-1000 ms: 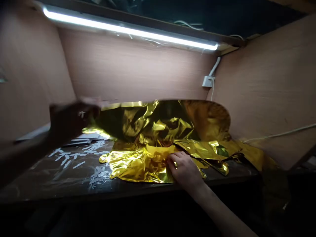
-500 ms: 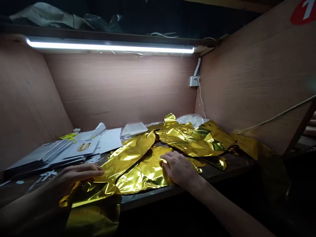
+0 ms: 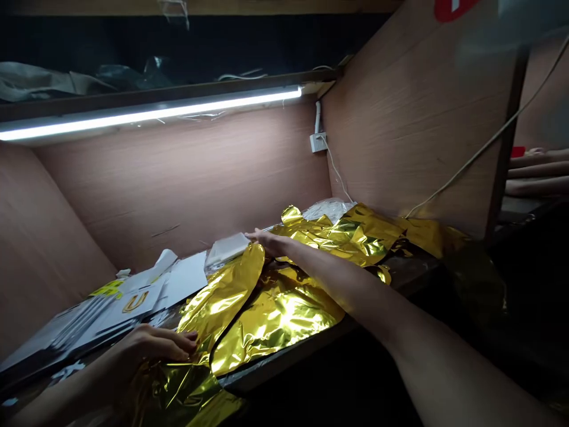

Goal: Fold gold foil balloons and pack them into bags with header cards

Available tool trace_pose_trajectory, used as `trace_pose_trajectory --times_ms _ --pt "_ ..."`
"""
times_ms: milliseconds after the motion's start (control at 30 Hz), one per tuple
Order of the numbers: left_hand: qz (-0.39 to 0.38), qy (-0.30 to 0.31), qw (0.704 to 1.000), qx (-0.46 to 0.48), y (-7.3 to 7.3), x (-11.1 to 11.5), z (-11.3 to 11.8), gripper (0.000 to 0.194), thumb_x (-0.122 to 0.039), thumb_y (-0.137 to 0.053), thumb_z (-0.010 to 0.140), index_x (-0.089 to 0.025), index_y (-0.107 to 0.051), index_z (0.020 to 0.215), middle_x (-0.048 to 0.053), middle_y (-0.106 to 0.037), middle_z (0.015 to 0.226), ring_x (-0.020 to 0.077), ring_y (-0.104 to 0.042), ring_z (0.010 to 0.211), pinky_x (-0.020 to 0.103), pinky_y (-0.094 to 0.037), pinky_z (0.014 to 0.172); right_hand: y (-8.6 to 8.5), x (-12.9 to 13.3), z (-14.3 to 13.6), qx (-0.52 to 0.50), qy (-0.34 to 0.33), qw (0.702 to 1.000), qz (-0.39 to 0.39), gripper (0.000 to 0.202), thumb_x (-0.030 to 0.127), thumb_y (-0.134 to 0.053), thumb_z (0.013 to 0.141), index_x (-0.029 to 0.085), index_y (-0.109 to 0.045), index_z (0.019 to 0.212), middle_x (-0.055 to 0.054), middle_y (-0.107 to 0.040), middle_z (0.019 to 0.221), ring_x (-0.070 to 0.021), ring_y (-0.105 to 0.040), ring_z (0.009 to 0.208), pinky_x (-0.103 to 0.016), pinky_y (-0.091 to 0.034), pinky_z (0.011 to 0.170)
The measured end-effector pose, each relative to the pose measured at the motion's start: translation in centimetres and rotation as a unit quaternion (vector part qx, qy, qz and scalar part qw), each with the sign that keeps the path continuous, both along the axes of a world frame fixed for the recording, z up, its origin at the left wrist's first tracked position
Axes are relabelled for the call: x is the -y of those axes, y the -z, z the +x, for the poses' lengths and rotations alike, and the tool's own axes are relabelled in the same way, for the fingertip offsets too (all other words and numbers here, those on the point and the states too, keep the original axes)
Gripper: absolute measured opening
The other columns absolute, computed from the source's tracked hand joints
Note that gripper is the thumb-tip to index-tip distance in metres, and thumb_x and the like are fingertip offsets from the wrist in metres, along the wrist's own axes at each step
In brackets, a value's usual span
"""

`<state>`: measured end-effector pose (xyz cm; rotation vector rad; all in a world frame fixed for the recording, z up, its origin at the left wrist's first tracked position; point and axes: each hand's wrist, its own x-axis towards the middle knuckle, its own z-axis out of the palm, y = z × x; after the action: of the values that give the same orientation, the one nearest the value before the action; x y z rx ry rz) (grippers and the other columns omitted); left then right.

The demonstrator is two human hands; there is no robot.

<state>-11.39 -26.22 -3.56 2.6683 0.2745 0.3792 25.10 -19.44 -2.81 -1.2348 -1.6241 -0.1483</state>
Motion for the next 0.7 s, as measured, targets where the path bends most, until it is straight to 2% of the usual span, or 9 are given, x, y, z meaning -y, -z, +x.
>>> trace_pose_trajectory --times_ms 100,167,233,300,367,467,567,633,700 --pt "-0.011 -0.004 1.000 -0.005 0.1 0.3 0.0 0.023 -0.029 -0.065 0.089 -0.029 -0.083 0.104 0.011 -0.079 0.112 0.0322 -0.074 0.110 0.049 -0.053 0.107 -1.8 -2.1 0.8 -0.216 -0.079 0.954 -0.191 0.056 0.042 -0.053 0.102 0.008 -0.049 0.146 -0.023 -0.055 0.148 -0.0251 -0.065 0.121 -0.042 -0.052 0.100" --pt "-0.019 0.005 1.000 0.011 -0.1 0.7 0.0 0.025 -0.032 -0.069 0.087 -0.027 -0.081 0.108 0.012 -0.079 0.111 0.0328 -0.074 0.109 0.049 -0.053 0.106 -3.0 -2.5 1.7 -0.249 -0.056 0.945 -0.205 0.063 0.039 -0.057 0.099 0.008 -0.044 0.152 -0.023 -0.042 0.159 -0.0310 -0.051 0.138 -0.048 -0.042 0.113" --pt "-0.015 -0.007 1.000 0.018 -0.3 1.0 -0.1 0.027 -0.035 -0.072 0.085 -0.025 -0.081 0.109 0.012 -0.080 0.105 0.0321 -0.076 0.101 0.045 -0.057 0.100 -3.6 -1.9 2.2 -0.225 -0.052 0.951 -0.204 0.062 0.036 -0.060 0.096 0.007 -0.046 0.150 -0.023 -0.044 0.158 -0.0323 -0.047 0.141 -0.049 -0.036 0.117" --pt "-0.005 -0.055 0.998 0.012 -0.6 0.9 -0.1 0.025 -0.037 -0.072 0.086 -0.021 -0.083 0.102 0.011 -0.081 0.093 0.0293 -0.078 0.088 0.038 -0.061 0.089 -3.6 0.5 1.9 -0.172 -0.067 0.963 -0.197 0.054 0.035 -0.064 0.094 0.011 -0.057 0.141 -0.020 -0.058 0.146 -0.0305 -0.055 0.132 -0.046 -0.040 0.115" --pt "-0.004 -0.104 0.994 0.013 -0.7 0.5 -0.2 0.024 -0.035 -0.071 0.087 -0.017 -0.084 0.096 0.011 -0.080 0.081 0.0261 -0.077 0.076 0.031 -0.061 0.077 -2.8 4.8 0.5 -0.004 -0.082 0.988 -0.133 0.046 0.032 -0.065 0.092 0.012 -0.063 0.133 -0.019 -0.068 0.130 -0.0289 -0.066 0.115 -0.046 -0.050 0.104" --pt "-0.012 -0.131 0.991 0.022 -0.6 -0.5 -0.4 0.024 -0.028 -0.075 0.082 -0.014 -0.084 0.100 0.009 -0.079 0.077 0.0218 -0.074 0.070 0.024 -0.056 0.065 0.2 14.0 -3.4 0.182 -0.101 0.977 -0.041 0.034 0.039 -0.065 0.092 0.019 -0.070 0.119 -0.013 -0.074 0.116 -0.0291 -0.069 0.105 -0.049 -0.055 0.096" --pt "-0.006 -0.141 0.989 0.033 -0.4 -1.0 -0.5 0.025 -0.020 -0.075 0.078 -0.011 -0.084 0.100 0.009 -0.079 0.077 0.0203 -0.074 0.070 0.020 -0.052 0.063 5.5 21.9 -8.2 0.281 -0.065 0.953 0.088 0.061 0.052 -0.070 0.086 0.019 -0.063 0.136 -0.019 -0.069 0.129 -0.0386 -0.063 0.116 -0.056 -0.054 0.095" --pt "0.013 -0.142 0.989 0.040 -0.4 -1.1 -0.2 0.026 -0.017 -0.074 0.079 -0.010 -0.083 0.102 0.012 -0.080 0.084 0.0218 -0.075 0.075 0.021 -0.053 0.065 9.2 24.3 -11.0 0.364 -0.055 0.913 0.179 0.063 0.054 -0.069 0.086 0.031 -0.059 0.144 -0.015 -0.068 0.133 -0.0422 -0.059 0.121 -0.059 -0.051 0.093" --pt "0.036 -0.141 0.988 0.058 -0.5 -1.2 0.3 0.026 -0.014 -0.072 0.080 -0.009 -0.083 0.104 0.014 -0.081 0.091 0.0232 -0.076 0.079 0.022 -0.054 0.067 12.0 24.4 -13.0 0.372 -0.012 0.908 0.193 0.062 0.039 -0.072 0.086 0.042 -0.055 0.146 -0.008 -0.068 0.135 -0.0414 -0.058 0.123 -0.061 -0.048 0.096"
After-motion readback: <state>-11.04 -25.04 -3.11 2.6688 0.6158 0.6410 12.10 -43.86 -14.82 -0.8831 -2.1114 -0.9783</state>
